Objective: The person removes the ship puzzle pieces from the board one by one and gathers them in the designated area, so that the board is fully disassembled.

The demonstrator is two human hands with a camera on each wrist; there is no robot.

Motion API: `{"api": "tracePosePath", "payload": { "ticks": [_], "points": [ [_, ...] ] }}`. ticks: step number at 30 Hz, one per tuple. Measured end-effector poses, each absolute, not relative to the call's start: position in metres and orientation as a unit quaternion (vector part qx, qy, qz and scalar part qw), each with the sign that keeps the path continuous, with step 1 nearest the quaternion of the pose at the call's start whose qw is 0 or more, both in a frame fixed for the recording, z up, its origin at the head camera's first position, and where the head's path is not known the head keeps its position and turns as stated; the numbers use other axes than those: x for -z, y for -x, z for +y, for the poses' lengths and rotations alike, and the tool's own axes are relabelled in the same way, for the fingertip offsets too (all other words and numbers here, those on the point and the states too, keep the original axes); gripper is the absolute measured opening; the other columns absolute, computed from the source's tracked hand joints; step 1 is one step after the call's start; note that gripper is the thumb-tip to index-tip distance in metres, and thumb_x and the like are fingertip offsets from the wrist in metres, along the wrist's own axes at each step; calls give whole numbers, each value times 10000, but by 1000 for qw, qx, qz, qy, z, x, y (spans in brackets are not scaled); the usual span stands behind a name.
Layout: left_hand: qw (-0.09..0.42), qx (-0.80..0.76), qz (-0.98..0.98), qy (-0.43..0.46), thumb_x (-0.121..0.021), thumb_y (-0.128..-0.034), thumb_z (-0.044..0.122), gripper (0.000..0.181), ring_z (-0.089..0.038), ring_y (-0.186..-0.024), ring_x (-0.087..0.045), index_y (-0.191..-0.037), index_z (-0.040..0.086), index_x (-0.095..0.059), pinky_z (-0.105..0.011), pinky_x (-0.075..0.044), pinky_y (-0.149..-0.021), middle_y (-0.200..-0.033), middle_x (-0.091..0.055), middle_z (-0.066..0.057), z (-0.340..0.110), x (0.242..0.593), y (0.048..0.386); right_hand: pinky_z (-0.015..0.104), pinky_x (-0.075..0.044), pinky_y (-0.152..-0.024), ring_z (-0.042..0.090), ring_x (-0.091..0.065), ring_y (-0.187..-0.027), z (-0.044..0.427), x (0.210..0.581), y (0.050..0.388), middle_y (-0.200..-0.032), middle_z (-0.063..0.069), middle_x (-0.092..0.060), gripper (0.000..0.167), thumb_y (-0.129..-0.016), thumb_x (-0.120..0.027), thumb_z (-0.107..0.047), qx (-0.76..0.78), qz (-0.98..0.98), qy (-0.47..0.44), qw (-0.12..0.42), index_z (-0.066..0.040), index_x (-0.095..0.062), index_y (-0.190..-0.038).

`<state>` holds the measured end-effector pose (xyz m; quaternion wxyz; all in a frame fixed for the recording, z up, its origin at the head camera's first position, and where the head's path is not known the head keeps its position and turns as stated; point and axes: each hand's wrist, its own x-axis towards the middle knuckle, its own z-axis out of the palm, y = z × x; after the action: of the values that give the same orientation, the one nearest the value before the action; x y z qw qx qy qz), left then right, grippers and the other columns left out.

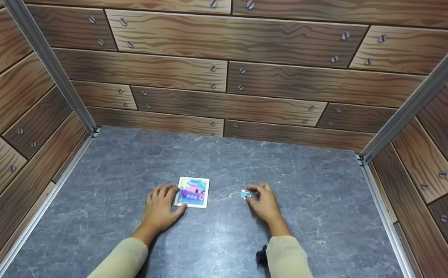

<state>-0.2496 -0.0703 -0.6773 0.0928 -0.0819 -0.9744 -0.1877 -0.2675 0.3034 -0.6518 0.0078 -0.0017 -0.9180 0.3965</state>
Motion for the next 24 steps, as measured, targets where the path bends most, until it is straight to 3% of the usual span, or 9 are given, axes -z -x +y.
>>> {"api": "tracePosePath", "payload": {
  "ticks": [6, 10, 17, 24],
  "points": [
    [84, 197, -974, 77, -629, -963, 691, 658, -341, -1448, -510, -1448, 246, -627, -620, -392, -1191, -1516, -595, -25, -71, 677, 249, 171, -469, -889, 109, -564, -1067, 301, 638, 273, -1363, 212, -592, 421, -1043, -716, -126, -517, -854, 59, -12, 2, -649, -1438],
    [81, 201, -973, 76, -627, -964, 690, 660, -334, -1451, -502, -1452, 246, -623, -616, -392, -1191, -1518, -588, -23, -70, 677, 249, 185, -485, -871, 119, -574, -1084, 284, 625, 280, -1380, 220, -581, 412, -1060, -692, -142, -524, -850, 53, 8, -7, -637, -1446],
    [71, 193, -976, 74, -610, -971, 705, 692, -325, -1466, -494, -1481, 238, -609, -611, -390, -1205, -1536, -579, -23, -70, 676, 249, 202, -494, -862, 142, -587, -942, 225, 625, 294, -1241, 264, -618, 366, -950, -782, -27, -526, -848, -34, 59, 37, -703, -1302],
    [68, 186, -978, 69, -608, -967, 708, 696, -329, -1478, -487, -1485, 243, -612, -614, -386, -1211, -1535, -580, -23, -69, 675, 249, 198, -461, -731, 112, -531, -822, 173, 637, 299, -1239, 234, -590, 391, -919, -791, -24, -508, -858, -63, 26, -2, -717, -1302]
  ]
}}
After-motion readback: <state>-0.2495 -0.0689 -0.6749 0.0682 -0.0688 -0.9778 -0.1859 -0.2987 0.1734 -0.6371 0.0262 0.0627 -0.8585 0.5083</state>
